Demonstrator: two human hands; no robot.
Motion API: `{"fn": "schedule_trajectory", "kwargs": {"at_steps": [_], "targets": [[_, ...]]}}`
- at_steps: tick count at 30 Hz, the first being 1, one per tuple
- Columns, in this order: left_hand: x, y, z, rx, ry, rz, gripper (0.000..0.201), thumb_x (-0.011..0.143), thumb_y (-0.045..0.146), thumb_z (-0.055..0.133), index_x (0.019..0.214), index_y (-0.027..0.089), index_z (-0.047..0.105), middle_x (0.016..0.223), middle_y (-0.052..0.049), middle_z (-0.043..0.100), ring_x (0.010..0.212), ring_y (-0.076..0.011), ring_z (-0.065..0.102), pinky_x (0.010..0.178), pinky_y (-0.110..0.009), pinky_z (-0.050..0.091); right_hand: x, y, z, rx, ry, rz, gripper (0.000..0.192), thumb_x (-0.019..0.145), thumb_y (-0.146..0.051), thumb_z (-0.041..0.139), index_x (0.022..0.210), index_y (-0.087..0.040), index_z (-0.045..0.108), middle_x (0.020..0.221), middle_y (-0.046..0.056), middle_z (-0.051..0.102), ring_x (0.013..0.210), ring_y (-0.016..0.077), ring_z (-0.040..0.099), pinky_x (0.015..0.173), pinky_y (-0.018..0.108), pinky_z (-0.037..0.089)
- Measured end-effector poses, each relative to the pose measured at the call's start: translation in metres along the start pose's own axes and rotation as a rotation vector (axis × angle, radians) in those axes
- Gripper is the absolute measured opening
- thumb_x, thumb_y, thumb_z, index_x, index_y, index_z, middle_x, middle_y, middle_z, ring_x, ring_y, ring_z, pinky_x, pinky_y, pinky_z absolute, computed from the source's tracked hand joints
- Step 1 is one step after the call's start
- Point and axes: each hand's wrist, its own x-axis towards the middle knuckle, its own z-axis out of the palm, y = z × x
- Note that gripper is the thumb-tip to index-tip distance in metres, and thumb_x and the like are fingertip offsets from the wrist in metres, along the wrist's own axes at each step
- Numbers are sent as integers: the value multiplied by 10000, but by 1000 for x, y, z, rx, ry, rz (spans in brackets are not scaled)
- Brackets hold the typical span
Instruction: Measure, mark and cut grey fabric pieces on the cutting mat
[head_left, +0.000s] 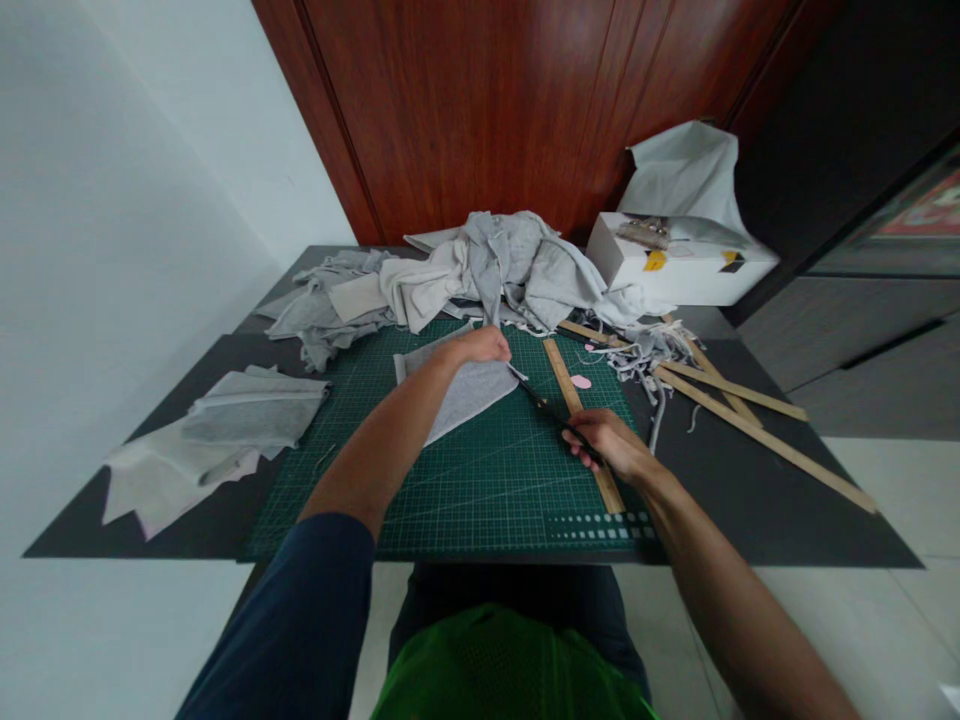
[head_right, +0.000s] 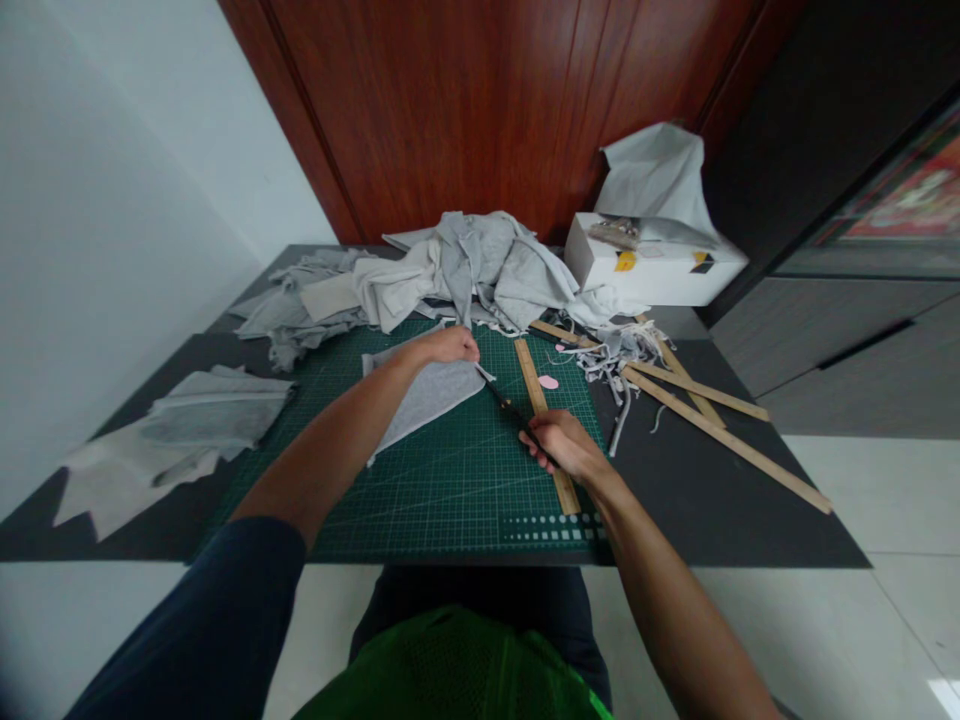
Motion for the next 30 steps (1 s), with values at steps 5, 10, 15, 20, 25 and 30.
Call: {"fn": "schedule_trajectory", "kwargs": {"at_steps": [5, 10, 15, 20, 25, 30], "targets": [[0, 0, 0, -8, -8, 19, 154, 678, 241, 655, 542, 170, 666, 516, 48, 509, 529, -111, 435, 573, -259, 316, 6, -2, 2, 15, 5, -7, 117, 741, -262, 654, 675, -198, 581, 591, 7, 596, 440, 112, 512, 361, 224, 346], [-2, -3, 3, -9, 12, 42, 143, 705, 245, 660, 610, 158, 722, 566, 29, 587, 559, -122, 492, 592, -257, 357, 10, 0, 0, 39, 15, 13, 93, 722, -226, 653, 656, -183, 604, 581, 19, 600, 430, 104, 497, 346, 219, 335], [-11, -11, 0, 0, 89, 130, 179, 771, 263, 675, 798, 150, 810, 772, -13, 735, 722, -158, 639, 717, -255, 473, 8, -6, -1, 55, -27, 64, 110, 719, -209, 684, 640, -169, 619, 578, 24, 612, 434, 102, 517, 359, 211, 368], [-25, -26, -7, 138, 226, 223, 410, 709, 120, 680, 1079, 212, 832, 1170, -51, 781, 1130, -232, 675, 1021, -313, 501, 7, -16, -4, -19, -117, 88, 253, 740, -273, 796, 602, -160, 616, 525, 18, 596, 419, 97, 522, 375, 209, 386], [-28, -34, -2, 201, 297, 224, 233, 790, 233, 771, 1014, 219, 833, 1154, -72, 768, 1196, -266, 641, 1111, -379, 458, 7, -17, -3, -58, -118, 82, 417, 652, -407, 937, 606, -170, 597, 563, 5, 611, 454, 102, 553, 380, 209, 393], [-20, -34, 4, 215, 312, 218, 136, 870, 319, 743, 878, 211, 825, 1057, -70, 767, 1121, -244, 660, 1083, -377, 451, 4, -15, -4, -62, -74, 47, 497, 665, -549, 917, 602, -176, 595, 533, -5, 584, 429, 96, 519, 377, 220, 385]]}}
